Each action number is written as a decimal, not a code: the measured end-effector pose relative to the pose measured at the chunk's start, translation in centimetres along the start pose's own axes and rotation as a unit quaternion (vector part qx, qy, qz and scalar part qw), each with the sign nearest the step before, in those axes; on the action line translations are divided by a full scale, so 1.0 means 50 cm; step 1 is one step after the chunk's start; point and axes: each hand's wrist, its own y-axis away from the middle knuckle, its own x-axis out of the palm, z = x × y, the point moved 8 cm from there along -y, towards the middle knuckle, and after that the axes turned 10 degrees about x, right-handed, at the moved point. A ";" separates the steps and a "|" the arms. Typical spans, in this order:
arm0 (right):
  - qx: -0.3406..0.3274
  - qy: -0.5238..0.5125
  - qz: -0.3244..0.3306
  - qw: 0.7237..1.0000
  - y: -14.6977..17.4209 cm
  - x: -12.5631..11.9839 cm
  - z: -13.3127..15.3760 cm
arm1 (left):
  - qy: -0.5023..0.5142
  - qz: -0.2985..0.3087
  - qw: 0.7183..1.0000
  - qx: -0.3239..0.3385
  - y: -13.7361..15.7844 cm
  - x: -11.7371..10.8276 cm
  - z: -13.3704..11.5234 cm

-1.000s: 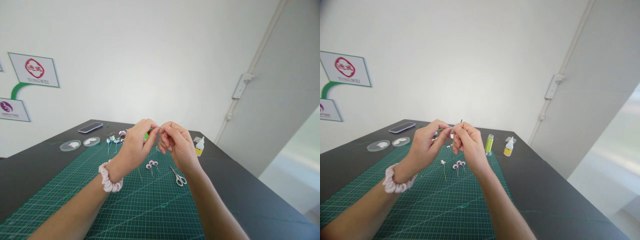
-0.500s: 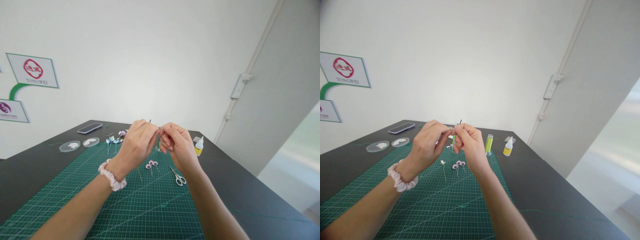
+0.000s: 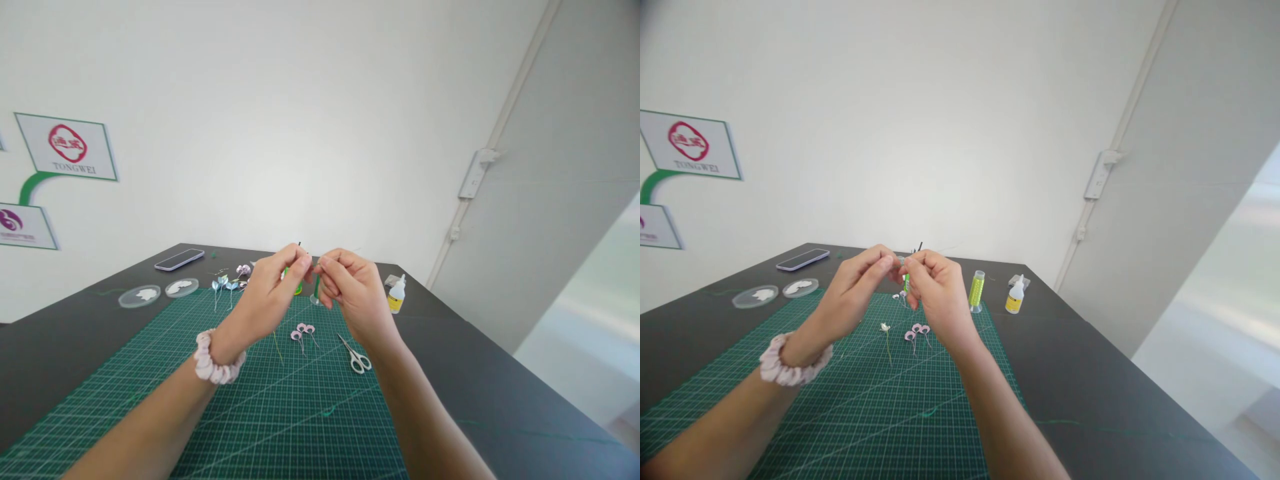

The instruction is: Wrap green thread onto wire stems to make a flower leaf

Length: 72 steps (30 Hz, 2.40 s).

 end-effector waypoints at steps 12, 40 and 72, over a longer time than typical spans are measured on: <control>-0.034 0.084 0.015 0.996 0.002 0.017 0.009 | 0.298 0.053 0.937 -0.177 0.010 0.021 0.034; 0.057 -0.127 0.061 0.988 -0.003 0.023 -0.018 | -0.284 -0.071 0.919 0.266 0.020 0.000 -0.066; -0.068 0.068 0.043 0.994 0.011 0.008 0.020 | 0.421 0.056 0.877 -0.226 0.025 0.057 0.046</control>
